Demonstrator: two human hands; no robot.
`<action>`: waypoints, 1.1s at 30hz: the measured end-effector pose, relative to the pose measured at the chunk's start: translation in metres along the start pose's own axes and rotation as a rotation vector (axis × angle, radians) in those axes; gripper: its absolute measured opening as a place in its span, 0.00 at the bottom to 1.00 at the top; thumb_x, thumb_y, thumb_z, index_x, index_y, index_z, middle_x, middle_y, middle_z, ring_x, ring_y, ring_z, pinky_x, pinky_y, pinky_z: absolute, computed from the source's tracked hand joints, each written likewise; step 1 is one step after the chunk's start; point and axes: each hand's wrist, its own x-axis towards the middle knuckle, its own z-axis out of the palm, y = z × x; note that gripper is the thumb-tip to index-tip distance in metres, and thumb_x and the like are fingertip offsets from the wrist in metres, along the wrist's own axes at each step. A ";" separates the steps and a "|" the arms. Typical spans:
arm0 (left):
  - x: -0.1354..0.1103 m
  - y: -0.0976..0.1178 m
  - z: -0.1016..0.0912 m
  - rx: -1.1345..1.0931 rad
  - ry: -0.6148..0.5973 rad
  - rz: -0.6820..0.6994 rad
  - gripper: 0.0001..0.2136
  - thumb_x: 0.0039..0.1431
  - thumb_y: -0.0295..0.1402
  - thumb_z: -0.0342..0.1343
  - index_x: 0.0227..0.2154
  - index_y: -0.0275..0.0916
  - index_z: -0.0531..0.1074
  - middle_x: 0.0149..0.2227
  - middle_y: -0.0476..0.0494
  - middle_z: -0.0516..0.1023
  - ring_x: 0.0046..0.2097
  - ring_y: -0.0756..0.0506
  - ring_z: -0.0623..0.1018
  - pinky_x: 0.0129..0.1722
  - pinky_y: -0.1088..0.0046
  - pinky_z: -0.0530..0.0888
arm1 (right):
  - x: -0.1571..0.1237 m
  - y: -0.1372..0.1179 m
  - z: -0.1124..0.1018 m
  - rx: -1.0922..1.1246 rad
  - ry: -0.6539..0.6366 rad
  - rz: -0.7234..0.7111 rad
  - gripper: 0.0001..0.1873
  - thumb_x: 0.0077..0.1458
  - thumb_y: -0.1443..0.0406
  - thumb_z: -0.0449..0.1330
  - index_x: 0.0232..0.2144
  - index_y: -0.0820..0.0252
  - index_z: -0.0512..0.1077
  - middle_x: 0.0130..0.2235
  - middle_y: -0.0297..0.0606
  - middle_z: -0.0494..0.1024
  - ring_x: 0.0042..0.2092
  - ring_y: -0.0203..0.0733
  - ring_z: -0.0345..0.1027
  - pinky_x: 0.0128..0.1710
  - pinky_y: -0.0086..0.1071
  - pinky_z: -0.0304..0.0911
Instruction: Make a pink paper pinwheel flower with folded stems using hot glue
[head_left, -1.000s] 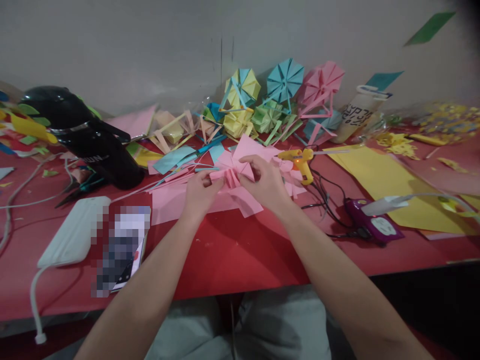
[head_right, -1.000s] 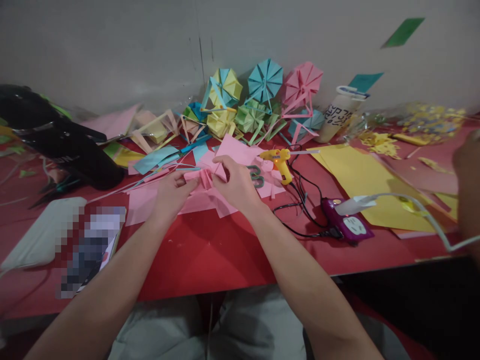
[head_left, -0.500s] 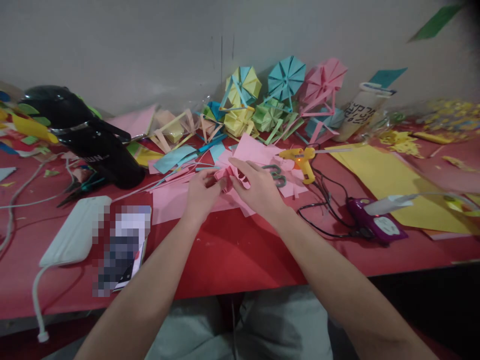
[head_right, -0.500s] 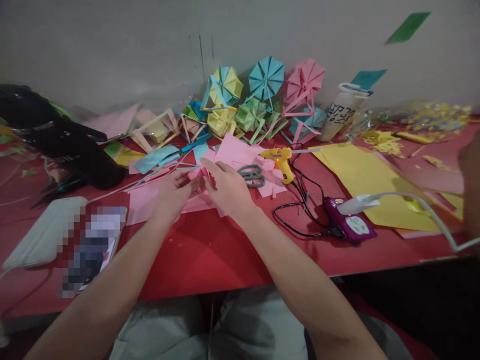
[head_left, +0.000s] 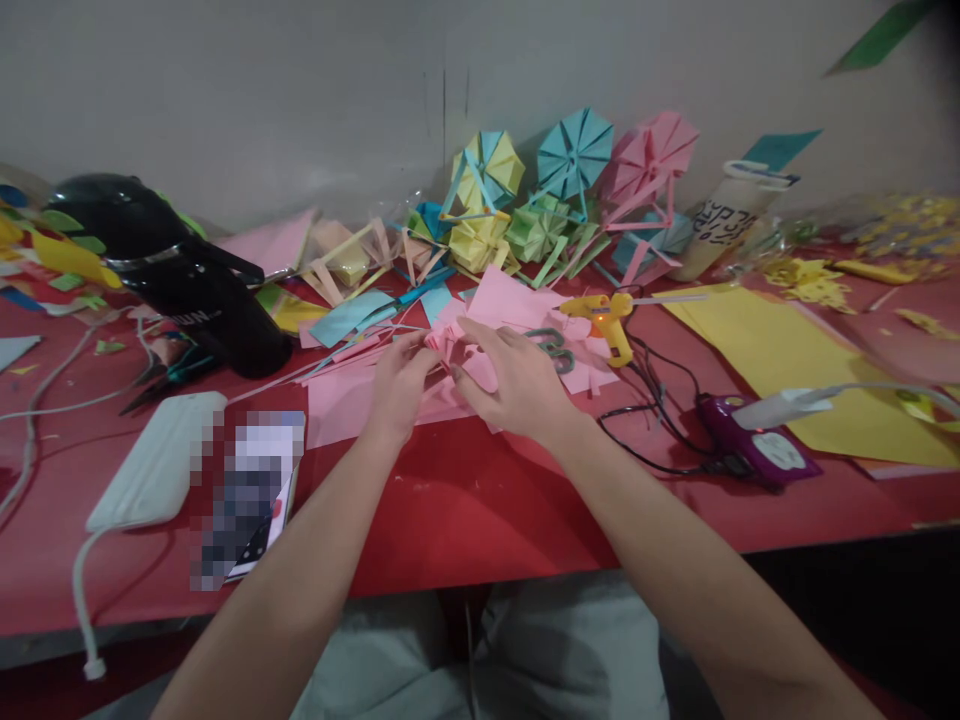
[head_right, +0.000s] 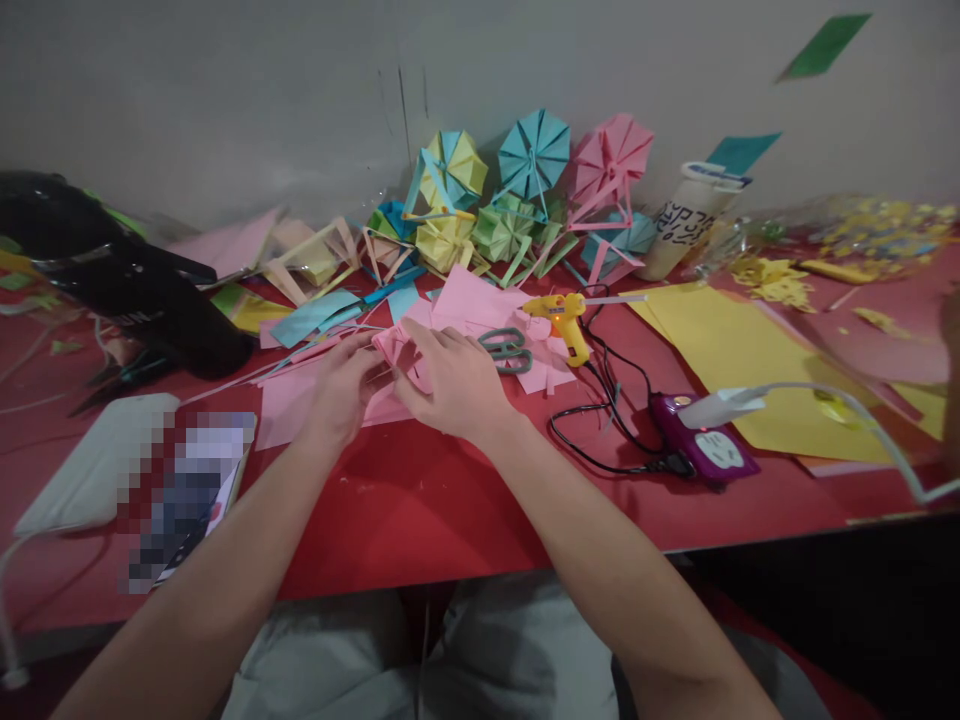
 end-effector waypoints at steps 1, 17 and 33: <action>0.000 0.000 0.000 0.004 -0.001 0.004 0.12 0.46 0.33 0.63 0.35 0.37 0.74 0.36 0.46 0.77 0.37 0.48 0.78 0.41 0.69 0.78 | 0.000 0.000 0.000 0.006 -0.002 0.000 0.27 0.61 0.58 0.54 0.60 0.62 0.67 0.46 0.48 0.82 0.47 0.56 0.73 0.47 0.47 0.66; 0.005 -0.006 -0.006 0.210 -0.071 0.170 0.16 0.44 0.26 0.60 0.39 0.38 0.75 0.41 0.44 0.81 0.42 0.45 0.80 0.45 0.67 0.76 | 0.007 0.024 -0.002 0.434 0.071 0.162 0.22 0.50 0.54 0.68 0.45 0.57 0.75 0.48 0.45 0.80 0.45 0.46 0.73 0.42 0.40 0.69; 0.008 -0.015 -0.001 0.077 -0.026 0.047 0.17 0.47 0.24 0.54 0.42 0.39 0.70 0.41 0.44 0.77 0.43 0.46 0.78 0.48 0.66 0.74 | 0.008 0.007 0.011 0.444 0.015 0.180 0.08 0.55 0.63 0.61 0.25 0.58 0.70 0.31 0.37 0.78 0.33 0.39 0.68 0.36 0.33 0.64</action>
